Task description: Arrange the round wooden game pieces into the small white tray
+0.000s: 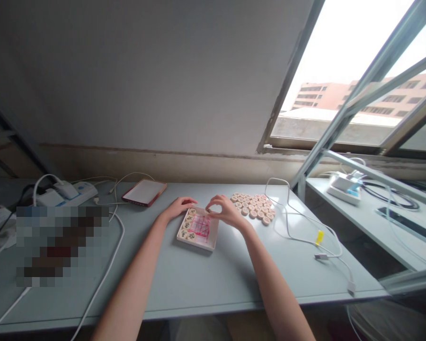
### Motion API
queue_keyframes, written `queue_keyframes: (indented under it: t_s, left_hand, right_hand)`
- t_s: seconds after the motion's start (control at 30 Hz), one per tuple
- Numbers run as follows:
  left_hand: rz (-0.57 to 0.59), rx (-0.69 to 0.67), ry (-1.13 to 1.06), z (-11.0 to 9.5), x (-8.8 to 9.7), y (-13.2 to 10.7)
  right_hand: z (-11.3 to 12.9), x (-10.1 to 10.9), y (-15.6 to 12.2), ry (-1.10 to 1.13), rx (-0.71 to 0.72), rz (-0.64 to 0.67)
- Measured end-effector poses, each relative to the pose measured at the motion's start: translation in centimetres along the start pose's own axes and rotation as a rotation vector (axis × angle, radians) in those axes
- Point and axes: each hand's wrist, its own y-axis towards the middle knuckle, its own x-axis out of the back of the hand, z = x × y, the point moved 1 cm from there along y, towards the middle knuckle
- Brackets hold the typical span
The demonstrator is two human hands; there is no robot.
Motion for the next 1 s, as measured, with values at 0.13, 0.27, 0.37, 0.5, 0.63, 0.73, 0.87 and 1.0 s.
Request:
queue_keyframes:
  t_s: [0.13, 0.27, 0.37, 0.5, 0.63, 0.73, 0.87, 1.0]
  left_hand:
    - [0.005, 0.025, -0.012, 0.0, 0.0, -0.2]
    - [-0.006, 0.012, -0.015, 0.1, 0.1, 0.0]
    - [-0.004, -0.012, 0.012, 0.1, 0.1, 0.2]
    - [-0.013, -0.032, 0.046, 0.2, 0.1, 0.4]
    - [-0.015, -0.034, 0.051, 0.4, 0.1, 0.5]
    - [-0.03, -0.039, 0.049, 0.5, 0.1, 0.5]
    - [-0.032, -0.052, 0.052, 0.6, 0.1, 0.6]
    - [-0.035, -0.046, 0.052, 0.6, 0.1, 0.5]
  right_hand:
    - [-3.6, 1.9, -1.6, -0.224, -0.313, -0.186]
    - [-4.5, 2.8, -2.1, -0.143, -0.433, -0.159]
    - [-2.0, 2.3, -1.2, 0.121, -0.205, 0.031]
    - [2.1, -0.7, -0.3, 0.137, 0.02, 0.403]
    - [3.6, -3.2, -0.1, 0.025, 0.066, 0.469]
    - [3.8, -3.4, -0.1, -0.033, 0.085, 0.382]
    - [4.5, -3.3, -0.1, -0.048, 0.091, 0.385]
    - [4.9, -2.7, 0.0, -0.011, 0.08, 0.376]
